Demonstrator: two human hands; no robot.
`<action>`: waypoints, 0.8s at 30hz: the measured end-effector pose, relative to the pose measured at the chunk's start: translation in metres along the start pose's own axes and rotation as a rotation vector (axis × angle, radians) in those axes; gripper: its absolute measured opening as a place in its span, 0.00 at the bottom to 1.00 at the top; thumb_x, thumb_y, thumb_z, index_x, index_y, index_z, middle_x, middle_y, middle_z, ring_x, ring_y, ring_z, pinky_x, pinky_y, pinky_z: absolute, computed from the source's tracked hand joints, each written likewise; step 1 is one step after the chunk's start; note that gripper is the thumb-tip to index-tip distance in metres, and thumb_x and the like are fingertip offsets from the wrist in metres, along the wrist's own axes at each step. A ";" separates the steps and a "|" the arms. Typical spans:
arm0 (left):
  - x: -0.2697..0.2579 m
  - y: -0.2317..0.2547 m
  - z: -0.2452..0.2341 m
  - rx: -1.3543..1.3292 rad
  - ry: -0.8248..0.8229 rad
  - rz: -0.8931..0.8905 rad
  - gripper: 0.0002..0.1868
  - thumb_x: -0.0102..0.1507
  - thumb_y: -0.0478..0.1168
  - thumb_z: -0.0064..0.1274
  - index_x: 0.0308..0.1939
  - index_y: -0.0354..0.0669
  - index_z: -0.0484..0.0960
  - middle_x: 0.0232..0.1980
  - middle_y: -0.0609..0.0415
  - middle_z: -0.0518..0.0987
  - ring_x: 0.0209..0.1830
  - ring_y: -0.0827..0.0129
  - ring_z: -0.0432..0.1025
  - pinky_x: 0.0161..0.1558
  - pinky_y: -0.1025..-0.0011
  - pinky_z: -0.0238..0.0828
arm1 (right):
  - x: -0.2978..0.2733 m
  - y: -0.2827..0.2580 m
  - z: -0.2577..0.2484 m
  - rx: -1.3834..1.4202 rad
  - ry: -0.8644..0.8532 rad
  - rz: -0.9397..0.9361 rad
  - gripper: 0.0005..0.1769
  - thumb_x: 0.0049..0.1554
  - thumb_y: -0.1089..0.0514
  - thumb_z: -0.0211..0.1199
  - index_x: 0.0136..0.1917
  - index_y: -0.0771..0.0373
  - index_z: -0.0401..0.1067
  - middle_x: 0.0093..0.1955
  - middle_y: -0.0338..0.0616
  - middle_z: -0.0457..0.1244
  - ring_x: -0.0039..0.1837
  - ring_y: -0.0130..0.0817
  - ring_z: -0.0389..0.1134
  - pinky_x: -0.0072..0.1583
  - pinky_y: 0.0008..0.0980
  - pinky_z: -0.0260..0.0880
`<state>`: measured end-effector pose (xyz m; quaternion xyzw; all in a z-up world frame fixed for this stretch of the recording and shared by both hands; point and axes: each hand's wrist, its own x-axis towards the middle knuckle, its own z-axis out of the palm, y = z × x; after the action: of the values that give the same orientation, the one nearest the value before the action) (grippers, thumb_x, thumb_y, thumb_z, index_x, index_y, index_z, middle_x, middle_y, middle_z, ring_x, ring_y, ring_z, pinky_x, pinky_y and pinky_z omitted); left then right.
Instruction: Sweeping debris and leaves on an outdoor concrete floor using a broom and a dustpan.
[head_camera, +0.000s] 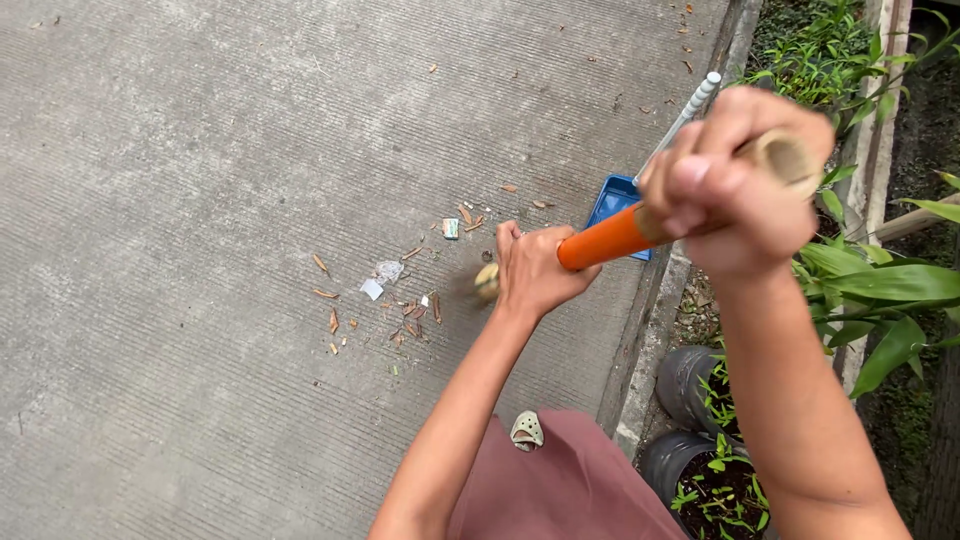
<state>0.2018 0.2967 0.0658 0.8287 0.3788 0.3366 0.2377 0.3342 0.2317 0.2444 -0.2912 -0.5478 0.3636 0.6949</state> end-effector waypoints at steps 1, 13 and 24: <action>-0.007 -0.001 -0.005 0.000 0.003 -0.003 0.14 0.52 0.54 0.64 0.23 0.51 0.82 0.25 0.55 0.81 0.25 0.62 0.71 0.54 0.57 0.52 | 0.001 0.004 -0.005 0.001 -0.003 0.002 0.11 0.56 0.68 0.56 0.34 0.63 0.60 0.24 0.41 0.55 0.25 0.26 0.56 0.32 0.29 0.61; -0.071 -0.044 0.048 0.003 -0.256 -0.177 0.12 0.47 0.52 0.61 0.22 0.50 0.85 0.21 0.52 0.80 0.24 0.58 0.72 0.59 0.58 0.54 | -0.035 0.071 -0.003 0.114 0.095 0.347 0.12 0.54 0.67 0.55 0.31 0.62 0.57 0.25 0.38 0.52 0.25 0.24 0.52 0.30 0.30 0.55; -0.008 -0.069 0.068 -0.076 0.025 -0.042 0.12 0.56 0.52 0.63 0.28 0.51 0.82 0.30 0.57 0.83 0.34 0.63 0.78 0.64 0.55 0.52 | -0.035 0.043 0.037 -0.557 -0.290 -0.025 0.15 0.47 0.68 0.62 0.27 0.64 0.58 0.28 0.37 0.56 0.29 0.25 0.56 0.35 0.29 0.53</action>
<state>0.2159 0.3222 -0.0273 0.8068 0.3858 0.3559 0.2713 0.2857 0.2275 0.1989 -0.4087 -0.7233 0.2289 0.5074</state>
